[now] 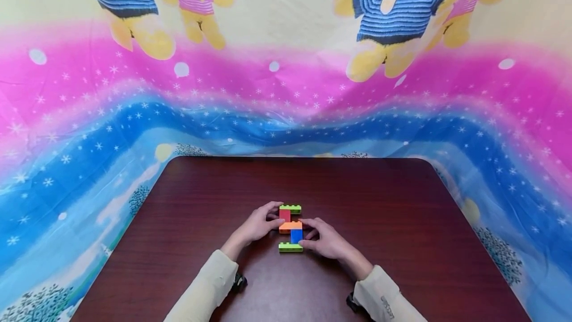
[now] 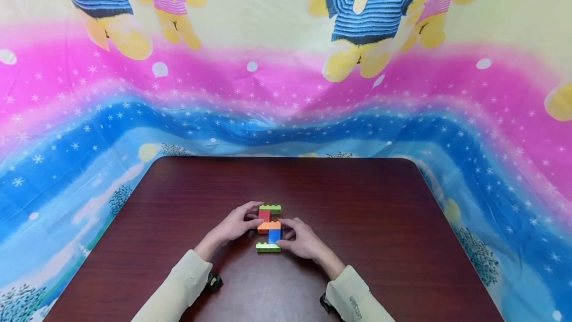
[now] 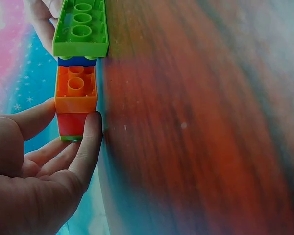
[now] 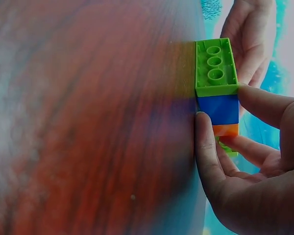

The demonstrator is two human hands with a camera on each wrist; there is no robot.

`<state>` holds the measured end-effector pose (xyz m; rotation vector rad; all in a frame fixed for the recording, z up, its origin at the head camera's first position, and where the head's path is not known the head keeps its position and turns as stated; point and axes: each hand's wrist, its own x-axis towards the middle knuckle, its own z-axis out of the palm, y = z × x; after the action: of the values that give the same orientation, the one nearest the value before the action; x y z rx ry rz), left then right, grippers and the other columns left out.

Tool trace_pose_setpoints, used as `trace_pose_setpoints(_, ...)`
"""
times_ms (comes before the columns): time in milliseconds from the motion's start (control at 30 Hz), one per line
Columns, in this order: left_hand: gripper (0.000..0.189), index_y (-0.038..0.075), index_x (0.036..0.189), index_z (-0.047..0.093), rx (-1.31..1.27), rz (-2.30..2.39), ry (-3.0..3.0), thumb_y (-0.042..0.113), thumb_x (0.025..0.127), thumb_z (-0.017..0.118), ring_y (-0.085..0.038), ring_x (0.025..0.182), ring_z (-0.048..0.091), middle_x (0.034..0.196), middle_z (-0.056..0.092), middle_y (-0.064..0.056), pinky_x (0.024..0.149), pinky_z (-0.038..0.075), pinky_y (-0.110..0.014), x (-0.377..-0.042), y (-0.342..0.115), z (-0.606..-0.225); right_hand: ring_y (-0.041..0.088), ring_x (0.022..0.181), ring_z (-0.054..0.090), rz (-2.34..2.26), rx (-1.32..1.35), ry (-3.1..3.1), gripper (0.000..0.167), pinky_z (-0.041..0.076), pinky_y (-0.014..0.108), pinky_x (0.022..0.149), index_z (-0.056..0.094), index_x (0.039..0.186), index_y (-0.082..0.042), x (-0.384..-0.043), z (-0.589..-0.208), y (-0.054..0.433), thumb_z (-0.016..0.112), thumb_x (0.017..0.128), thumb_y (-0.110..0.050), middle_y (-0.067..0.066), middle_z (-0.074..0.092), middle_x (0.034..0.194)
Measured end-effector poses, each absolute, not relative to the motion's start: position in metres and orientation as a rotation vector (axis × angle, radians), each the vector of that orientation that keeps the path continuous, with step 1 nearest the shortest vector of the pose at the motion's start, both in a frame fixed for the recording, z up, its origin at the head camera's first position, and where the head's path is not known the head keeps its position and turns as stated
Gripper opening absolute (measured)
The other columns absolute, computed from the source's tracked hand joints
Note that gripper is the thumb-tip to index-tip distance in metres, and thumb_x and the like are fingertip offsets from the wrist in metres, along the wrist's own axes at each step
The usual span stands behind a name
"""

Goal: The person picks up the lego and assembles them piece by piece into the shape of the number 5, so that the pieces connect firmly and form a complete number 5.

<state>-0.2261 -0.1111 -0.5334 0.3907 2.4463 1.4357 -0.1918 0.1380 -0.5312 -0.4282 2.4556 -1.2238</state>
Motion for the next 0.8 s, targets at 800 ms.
trace_pose_setpoints(800, 0.056, 0.009, 0.155, 0.046, 0.364, 1.364, 2.484, 0.024, 0.104, 0.065, -0.03, 0.121, 0.063, 0.147, 0.058, -0.016, 0.096, 0.057, -0.044, -0.224, -0.1094, -0.5352, 0.017, 0.1, 0.063, -1.255, -0.447, 2.471, 0.062, 0.058, 0.033, 0.081, 0.055, 0.149, -0.013, -0.1922, -0.5356, 0.1386, 0.08, 0.093, -0.024, 0.009, 0.06, 0.129)
